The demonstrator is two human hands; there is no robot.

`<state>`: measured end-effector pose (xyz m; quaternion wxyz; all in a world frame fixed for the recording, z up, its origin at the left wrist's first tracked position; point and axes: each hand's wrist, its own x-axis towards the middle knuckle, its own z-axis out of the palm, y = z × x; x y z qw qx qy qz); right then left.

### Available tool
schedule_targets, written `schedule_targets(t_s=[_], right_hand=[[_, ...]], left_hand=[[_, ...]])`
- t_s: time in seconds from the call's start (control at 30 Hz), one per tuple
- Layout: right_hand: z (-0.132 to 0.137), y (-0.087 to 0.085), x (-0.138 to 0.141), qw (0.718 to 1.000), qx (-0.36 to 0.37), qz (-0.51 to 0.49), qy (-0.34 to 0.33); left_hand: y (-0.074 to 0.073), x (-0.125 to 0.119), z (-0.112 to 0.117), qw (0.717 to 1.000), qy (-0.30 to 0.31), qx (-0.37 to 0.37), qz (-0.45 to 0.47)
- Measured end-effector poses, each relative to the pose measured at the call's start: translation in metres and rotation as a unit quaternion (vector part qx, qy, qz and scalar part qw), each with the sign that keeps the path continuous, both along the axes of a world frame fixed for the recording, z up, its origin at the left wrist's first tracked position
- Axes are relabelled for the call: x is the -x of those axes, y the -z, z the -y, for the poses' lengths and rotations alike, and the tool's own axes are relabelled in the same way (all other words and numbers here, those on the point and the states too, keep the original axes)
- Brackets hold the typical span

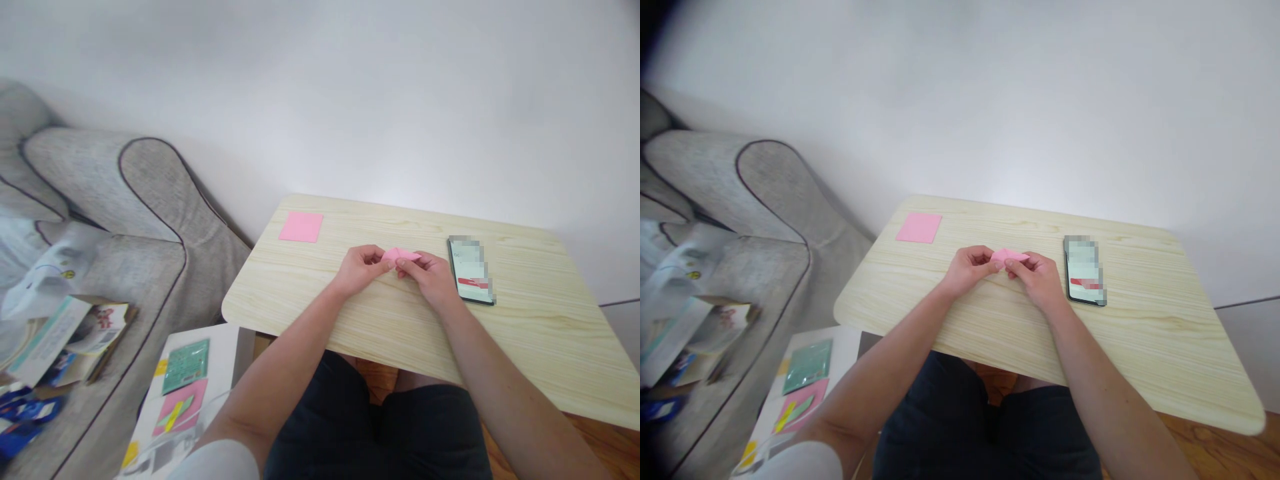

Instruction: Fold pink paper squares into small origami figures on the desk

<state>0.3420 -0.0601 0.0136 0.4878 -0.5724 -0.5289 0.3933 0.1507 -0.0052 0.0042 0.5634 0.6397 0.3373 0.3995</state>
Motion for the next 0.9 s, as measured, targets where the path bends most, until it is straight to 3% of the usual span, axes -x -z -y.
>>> schedule_targets(t_s=[0.13,0.27,0.57,0.9], right_hand=[[-0.0010,0.0030,-0.0022,1.000,0.000,-0.014,0.009],[-0.0011,0.0037,-0.0002,0.999,0.006,-0.039,0.020],[-0.0026,0.0048,0.0027,0.996,0.005,-0.092,0.007],[-0.0003,-0.0025,0.0036,0.999,0.008,-0.023,-0.022]], left_hand=[[-0.0024,0.0011,0.0021,0.997,-0.007,-0.028,-0.066],[-0.0018,0.0009,0.0021,0.996,-0.021,-0.040,-0.077],[0.0003,-0.0027,0.0013,1.000,-0.012,-0.018,-0.018],[-0.0018,-0.0052,0.0004,0.995,-0.016,-0.001,0.100]])
